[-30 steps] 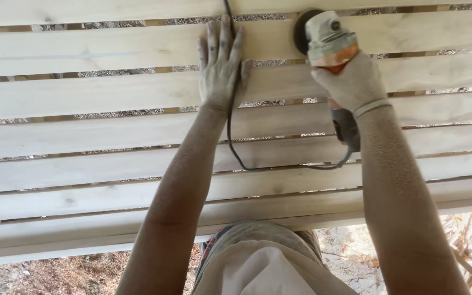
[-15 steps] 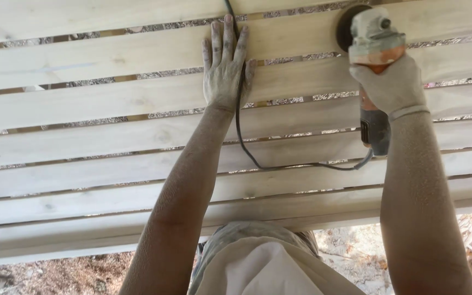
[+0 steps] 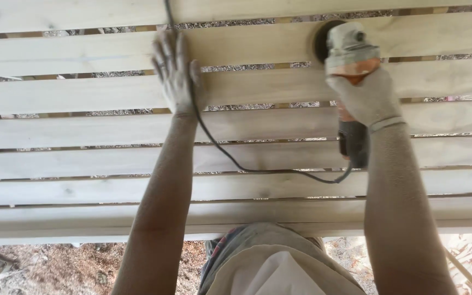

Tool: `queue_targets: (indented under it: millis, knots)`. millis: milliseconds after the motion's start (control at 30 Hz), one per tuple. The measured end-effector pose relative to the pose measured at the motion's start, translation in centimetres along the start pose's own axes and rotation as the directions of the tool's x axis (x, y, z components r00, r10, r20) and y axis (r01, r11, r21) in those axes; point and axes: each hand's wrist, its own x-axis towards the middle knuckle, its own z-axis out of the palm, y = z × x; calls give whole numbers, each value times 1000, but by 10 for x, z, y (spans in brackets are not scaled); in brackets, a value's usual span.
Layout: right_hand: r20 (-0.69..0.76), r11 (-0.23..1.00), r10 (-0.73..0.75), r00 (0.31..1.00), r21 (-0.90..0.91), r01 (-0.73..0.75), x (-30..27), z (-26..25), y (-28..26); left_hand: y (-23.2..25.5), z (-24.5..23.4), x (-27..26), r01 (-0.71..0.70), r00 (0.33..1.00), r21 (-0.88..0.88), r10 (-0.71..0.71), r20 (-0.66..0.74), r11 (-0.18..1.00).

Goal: The person uses a power sander to smooth the surface of a wooden slatted structure.

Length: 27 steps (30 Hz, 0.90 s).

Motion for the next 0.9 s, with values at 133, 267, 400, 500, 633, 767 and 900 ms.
queue_targets:
  millis: [133, 267, 400, 500, 633, 767, 900]
  knots:
    - [58, 981, -129, 990, -142, 136, 2, 38, -33, -35, -18, -6, 149, 983, -46, -153, -99, 988]
    - [113, 982, -25, 993, -183, 46, -9, 69, -82, -38, -26, -8, 213, 970, -87, -221, -96, 973]
    - [190, 962, -113, 975, -226, 156, 2, 105, -94, -31, -28, -8, 217, 969, -103, -227, -100, 971]
    - [203, 892, -272, 941, -313, 325, 9, 131, -99, -32, -27, -8, 214, 969, -102, -225, -101, 971]
    - [214, 755, -431, 877, -447, 480, 15, 147, -86, -33, -33, -13, 171, 980, -94, -179, -87, 981]
    - [240, 788, -330, 913, -463, 406, 6, 94, -69, -20, -20, -8, 111, 993, 8, -111, -43, 994]
    - [119, 817, -245, 962, -509, 271, 9, 35, -41, 41, -28, -6, -17, 980, 136, -11, 198, 991]
